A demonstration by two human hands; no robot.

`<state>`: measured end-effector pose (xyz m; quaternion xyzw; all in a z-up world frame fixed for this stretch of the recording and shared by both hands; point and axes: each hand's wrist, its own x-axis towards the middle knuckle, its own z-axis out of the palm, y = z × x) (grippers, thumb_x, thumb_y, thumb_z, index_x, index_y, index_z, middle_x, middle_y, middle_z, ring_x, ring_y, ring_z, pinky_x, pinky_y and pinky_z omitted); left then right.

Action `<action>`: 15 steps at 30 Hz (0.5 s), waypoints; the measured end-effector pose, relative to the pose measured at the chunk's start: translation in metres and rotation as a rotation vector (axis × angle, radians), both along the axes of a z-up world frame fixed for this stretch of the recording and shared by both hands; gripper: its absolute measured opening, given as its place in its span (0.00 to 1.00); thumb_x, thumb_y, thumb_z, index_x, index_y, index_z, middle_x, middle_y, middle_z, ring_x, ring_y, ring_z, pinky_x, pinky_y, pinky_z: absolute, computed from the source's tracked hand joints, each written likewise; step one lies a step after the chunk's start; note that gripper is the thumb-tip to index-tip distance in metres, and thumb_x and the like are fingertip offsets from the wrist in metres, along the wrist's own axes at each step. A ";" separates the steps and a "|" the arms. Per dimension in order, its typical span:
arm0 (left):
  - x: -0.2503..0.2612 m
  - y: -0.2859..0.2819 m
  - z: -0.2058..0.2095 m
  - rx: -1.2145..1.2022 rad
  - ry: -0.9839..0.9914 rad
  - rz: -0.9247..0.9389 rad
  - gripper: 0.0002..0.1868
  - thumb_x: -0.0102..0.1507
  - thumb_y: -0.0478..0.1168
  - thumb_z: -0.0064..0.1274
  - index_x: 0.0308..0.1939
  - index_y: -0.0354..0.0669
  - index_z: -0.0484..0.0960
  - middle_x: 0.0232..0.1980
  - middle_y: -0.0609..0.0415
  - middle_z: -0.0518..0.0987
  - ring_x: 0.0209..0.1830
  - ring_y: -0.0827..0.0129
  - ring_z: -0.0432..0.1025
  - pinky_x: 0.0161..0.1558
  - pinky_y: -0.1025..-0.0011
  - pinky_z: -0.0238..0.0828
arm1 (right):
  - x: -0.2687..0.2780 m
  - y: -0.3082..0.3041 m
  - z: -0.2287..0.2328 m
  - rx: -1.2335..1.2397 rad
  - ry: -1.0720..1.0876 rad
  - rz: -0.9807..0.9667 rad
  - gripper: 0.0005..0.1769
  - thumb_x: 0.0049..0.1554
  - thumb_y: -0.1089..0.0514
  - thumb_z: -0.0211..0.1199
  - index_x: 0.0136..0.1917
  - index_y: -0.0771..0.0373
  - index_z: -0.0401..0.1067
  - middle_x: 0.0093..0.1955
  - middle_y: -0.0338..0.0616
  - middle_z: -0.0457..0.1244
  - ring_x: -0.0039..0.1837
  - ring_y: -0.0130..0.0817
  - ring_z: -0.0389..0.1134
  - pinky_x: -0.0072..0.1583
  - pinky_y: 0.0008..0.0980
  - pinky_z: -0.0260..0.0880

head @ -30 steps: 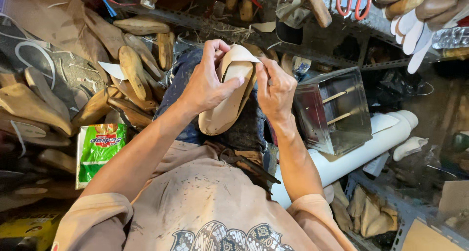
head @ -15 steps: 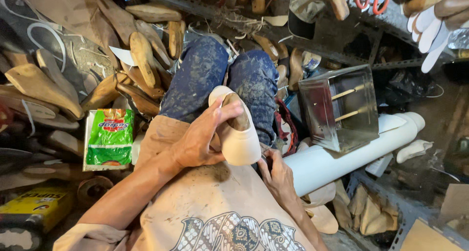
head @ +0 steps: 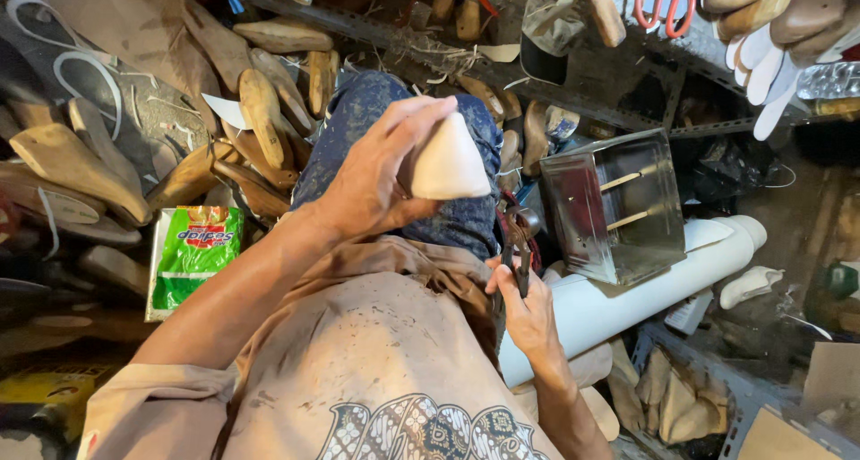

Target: The person sits on the floor and works on a white shoe placed on their lap. They use a hammer to tap the shoe's sole and edges, then use a curved metal tool to press and shape the shoe's upper. The person handles the shoe with both hands, adjusting its position and inspecting the work.

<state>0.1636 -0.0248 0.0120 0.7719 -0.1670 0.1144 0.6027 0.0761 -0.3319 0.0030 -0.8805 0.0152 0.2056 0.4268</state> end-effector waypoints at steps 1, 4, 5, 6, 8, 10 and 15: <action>0.008 0.003 0.001 0.001 -0.005 -0.003 0.50 0.53 0.45 0.72 0.76 0.46 0.62 0.70 0.41 0.68 0.71 0.38 0.66 0.71 0.40 0.60 | 0.008 0.009 0.015 0.001 -0.005 -0.003 0.20 0.66 0.48 0.52 0.41 0.55 0.80 0.50 0.43 0.74 0.51 0.38 0.73 0.58 0.36 0.68; 0.016 0.011 -0.001 0.072 0.025 -0.046 0.46 0.61 0.49 0.64 0.76 0.43 0.55 0.72 0.40 0.64 0.73 0.51 0.65 0.74 0.60 0.60 | 0.016 0.035 0.050 0.019 -0.010 0.089 0.28 0.66 0.46 0.46 0.73 0.62 0.65 0.47 0.38 0.68 0.49 0.32 0.72 0.57 0.32 0.70; 0.017 0.011 -0.002 0.069 0.047 -0.041 0.46 0.59 0.47 0.62 0.76 0.43 0.55 0.72 0.41 0.64 0.73 0.51 0.64 0.75 0.59 0.58 | 0.020 0.041 0.056 0.081 0.020 0.159 0.27 0.66 0.48 0.46 0.73 0.62 0.64 0.52 0.39 0.68 0.54 0.32 0.71 0.62 0.32 0.68; 0.019 0.011 -0.004 0.064 0.071 -0.035 0.46 0.57 0.44 0.61 0.76 0.43 0.55 0.72 0.41 0.63 0.74 0.50 0.62 0.76 0.59 0.56 | 0.024 0.047 0.062 0.141 0.049 0.229 0.26 0.66 0.50 0.47 0.72 0.63 0.62 0.57 0.40 0.69 0.60 0.31 0.71 0.66 0.32 0.65; 0.017 0.011 -0.004 0.074 0.061 -0.028 0.45 0.59 0.44 0.62 0.76 0.41 0.56 0.72 0.40 0.63 0.74 0.50 0.62 0.76 0.58 0.55 | 0.028 0.056 0.065 0.204 0.111 0.222 0.25 0.66 0.53 0.47 0.73 0.64 0.62 0.64 0.42 0.67 0.66 0.32 0.68 0.69 0.33 0.64; 0.015 0.011 -0.004 0.082 0.060 -0.017 0.44 0.61 0.43 0.64 0.75 0.38 0.56 0.72 0.40 0.64 0.74 0.50 0.62 0.77 0.58 0.55 | 0.031 0.061 0.066 0.267 0.181 0.219 0.24 0.65 0.56 0.48 0.73 0.65 0.61 0.71 0.45 0.64 0.71 0.34 0.66 0.73 0.34 0.63; 0.007 0.009 -0.002 0.104 0.009 -0.067 0.44 0.64 0.47 0.62 0.77 0.40 0.55 0.72 0.37 0.63 0.74 0.44 0.63 0.76 0.53 0.59 | 0.032 0.057 0.069 0.525 0.358 0.187 0.30 0.65 0.59 0.47 0.78 0.69 0.50 0.75 0.55 0.59 0.74 0.45 0.64 0.74 0.44 0.63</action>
